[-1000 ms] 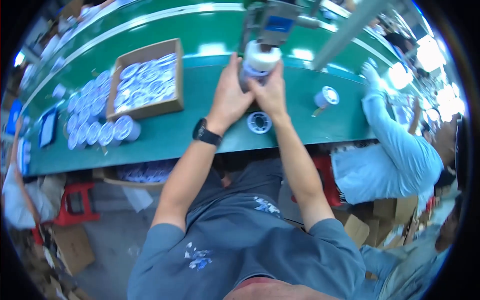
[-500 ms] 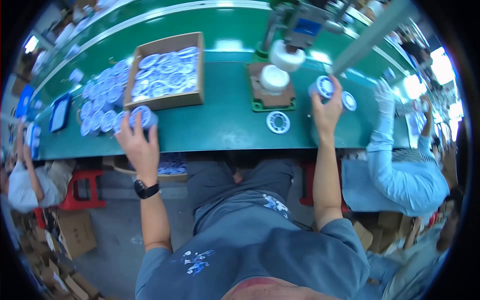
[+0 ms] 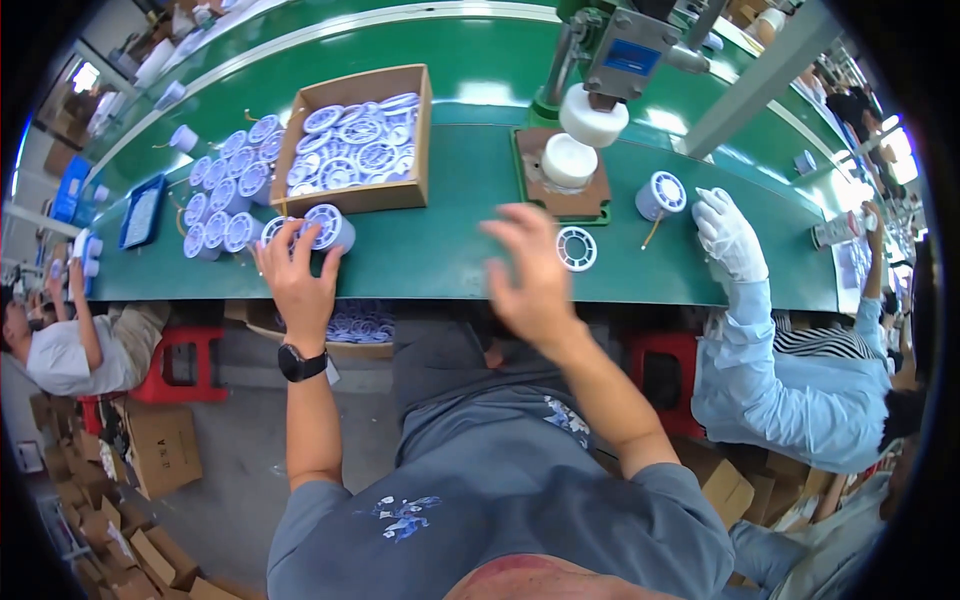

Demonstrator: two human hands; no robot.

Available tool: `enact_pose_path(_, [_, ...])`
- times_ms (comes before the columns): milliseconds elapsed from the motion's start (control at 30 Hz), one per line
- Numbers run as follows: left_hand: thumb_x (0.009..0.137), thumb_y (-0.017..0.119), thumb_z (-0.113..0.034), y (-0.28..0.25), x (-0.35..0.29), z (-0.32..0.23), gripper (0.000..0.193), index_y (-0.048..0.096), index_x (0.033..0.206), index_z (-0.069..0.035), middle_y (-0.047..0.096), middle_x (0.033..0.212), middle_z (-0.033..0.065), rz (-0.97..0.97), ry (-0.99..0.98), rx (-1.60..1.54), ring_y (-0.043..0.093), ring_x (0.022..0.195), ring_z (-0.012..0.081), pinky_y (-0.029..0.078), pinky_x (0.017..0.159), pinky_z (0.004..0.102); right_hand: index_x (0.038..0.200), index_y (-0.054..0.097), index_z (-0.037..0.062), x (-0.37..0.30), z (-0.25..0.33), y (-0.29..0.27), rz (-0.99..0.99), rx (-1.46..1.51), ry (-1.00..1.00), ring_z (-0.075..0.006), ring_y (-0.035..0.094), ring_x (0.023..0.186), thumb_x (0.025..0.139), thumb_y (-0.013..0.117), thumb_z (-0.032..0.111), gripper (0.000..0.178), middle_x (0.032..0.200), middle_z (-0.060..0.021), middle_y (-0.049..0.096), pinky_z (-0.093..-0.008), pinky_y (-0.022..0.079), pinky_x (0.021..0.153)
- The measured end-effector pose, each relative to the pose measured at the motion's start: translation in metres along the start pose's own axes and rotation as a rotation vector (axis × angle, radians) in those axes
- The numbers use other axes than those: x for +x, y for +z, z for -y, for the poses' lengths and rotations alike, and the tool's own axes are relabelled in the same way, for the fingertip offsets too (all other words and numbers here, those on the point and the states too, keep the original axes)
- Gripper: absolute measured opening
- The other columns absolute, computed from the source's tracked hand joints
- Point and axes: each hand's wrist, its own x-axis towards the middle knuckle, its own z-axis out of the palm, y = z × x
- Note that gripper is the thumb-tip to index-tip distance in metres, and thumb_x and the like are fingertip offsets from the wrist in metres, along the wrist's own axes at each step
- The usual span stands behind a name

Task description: Assembling small electronic modules by placing base components and covers into a manual press machine on a production line.

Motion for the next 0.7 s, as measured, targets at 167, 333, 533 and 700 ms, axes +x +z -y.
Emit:
enact_pose_path(167, [0.072, 0.079, -0.002, -0.017, 0.007, 0.014, 0.043, 0.068, 0.113, -0.005, 0.061, 0.118, 0.0120, 0.085, 0.007, -0.127, 0.058, 0.110, 0.0323, 0.045, 0.098, 0.0425, 0.122, 0.059, 0.0063, 0.038, 0.054, 0.133, 0.104, 0.264, -0.056, -0.0403, 0.057, 0.110, 0.073, 0.072, 0.004, 0.051, 0.120, -0.0203, 0.055, -0.0454, 0.049, 0.093])
enact_pose_path(333, [0.071, 0.075, 0.006, -0.016, 0.002, 0.045, 0.046, 0.067, 0.115, -0.004, 0.060, 0.118, 0.0125, 0.057, 0.026, -0.276, 0.058, 0.107, 0.0300, 0.049, 0.092, 0.0375, 0.119, 0.061, 0.0076, 0.048, 0.073, 0.174, 0.150, 0.173, 0.028, -0.0391, 0.058, 0.105, 0.070, 0.077, 0.009, 0.051, 0.113, -0.0192, 0.055, -0.0455, 0.050, 0.088])
enact_pose_path(533, [0.070, 0.072, 0.008, -0.005, -0.013, 0.032, 0.049, 0.065, 0.118, -0.004, 0.058, 0.122, 0.0153, 0.047, 0.034, -0.570, 0.060, 0.106, 0.0325, 0.050, 0.090, 0.0382, 0.111, 0.063, 0.0068, 0.030, 0.043, 0.126, 0.093, 0.141, 0.022, -0.0403, 0.057, 0.105, 0.068, 0.071, 0.003, 0.045, 0.115, -0.0210, 0.055, -0.0459, 0.051, 0.087])
enact_pose_path(700, [0.071, 0.076, 0.000, 0.010, -0.003, -0.006, 0.055, 0.062, 0.123, -0.005, 0.056, 0.123, 0.0175, 0.054, 0.166, -0.841, 0.059, 0.106, 0.0371, 0.049, 0.091, 0.0417, 0.114, 0.062, 0.0056, 0.018, -0.001, 0.038, 0.241, 0.110, 0.138, -0.0401, 0.055, 0.116, 0.069, 0.068, -0.003, 0.046, 0.126, -0.0206, 0.053, -0.0430, 0.047, 0.100])
